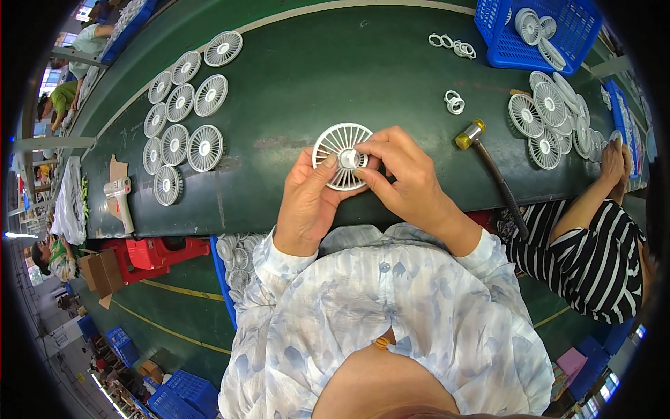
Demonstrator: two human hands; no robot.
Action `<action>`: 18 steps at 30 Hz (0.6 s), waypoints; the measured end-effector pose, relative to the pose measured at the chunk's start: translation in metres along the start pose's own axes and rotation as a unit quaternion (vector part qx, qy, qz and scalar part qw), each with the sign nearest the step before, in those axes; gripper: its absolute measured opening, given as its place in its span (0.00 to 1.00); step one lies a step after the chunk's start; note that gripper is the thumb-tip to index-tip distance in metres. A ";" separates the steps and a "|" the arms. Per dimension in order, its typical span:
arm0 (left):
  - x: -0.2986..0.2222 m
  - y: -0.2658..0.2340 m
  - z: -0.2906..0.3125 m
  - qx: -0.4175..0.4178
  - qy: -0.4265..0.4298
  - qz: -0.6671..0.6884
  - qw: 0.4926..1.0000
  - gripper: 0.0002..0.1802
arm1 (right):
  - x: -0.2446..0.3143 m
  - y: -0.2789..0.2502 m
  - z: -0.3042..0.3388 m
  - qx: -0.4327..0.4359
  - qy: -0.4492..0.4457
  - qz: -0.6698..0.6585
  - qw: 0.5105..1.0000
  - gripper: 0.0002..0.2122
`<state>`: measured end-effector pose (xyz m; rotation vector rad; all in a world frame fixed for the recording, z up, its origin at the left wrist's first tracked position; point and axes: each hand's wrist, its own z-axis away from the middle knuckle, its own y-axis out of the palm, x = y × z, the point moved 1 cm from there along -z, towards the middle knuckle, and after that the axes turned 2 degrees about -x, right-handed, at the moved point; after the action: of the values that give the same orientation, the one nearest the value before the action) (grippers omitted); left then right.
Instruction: The person assembles fan grilles by fitting plastic rings into each grille by hand, tapping them into place with a small hammer, and taking parts from a blue crate.
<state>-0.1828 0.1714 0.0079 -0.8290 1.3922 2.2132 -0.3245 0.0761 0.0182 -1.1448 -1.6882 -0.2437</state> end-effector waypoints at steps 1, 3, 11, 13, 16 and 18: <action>0.003 0.000 0.001 -0.002 0.003 -0.005 1.000 0.19 | -0.001 0.002 0.000 -0.012 0.000 0.017 1.000 0.14; 0.005 0.007 0.002 -0.007 0.025 -0.012 1.000 0.19 | -0.004 0.006 -0.001 -0.017 -0.017 0.038 0.999 0.13; 0.011 0.009 0.004 0.003 0.068 -0.018 0.998 0.16 | 0.000 0.007 -0.004 -0.023 -0.038 0.070 0.997 0.12; 0.014 0.007 0.004 0.007 0.081 -0.030 0.996 0.16 | -0.001 0.008 -0.003 -0.022 -0.030 0.080 0.996 0.12; 0.016 0.010 0.003 -0.004 0.092 -0.033 0.995 0.15 | 0.000 0.007 -0.005 -0.038 -0.056 0.090 0.994 0.14; 0.018 0.008 0.001 -0.003 0.095 -0.047 0.994 0.15 | 0.000 0.006 -0.005 -0.037 -0.050 0.083 0.995 0.14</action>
<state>-0.2010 0.1688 0.0018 -1.1079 1.3998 2.1136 -0.3172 0.0761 0.0186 -1.3662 -1.6709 -0.1475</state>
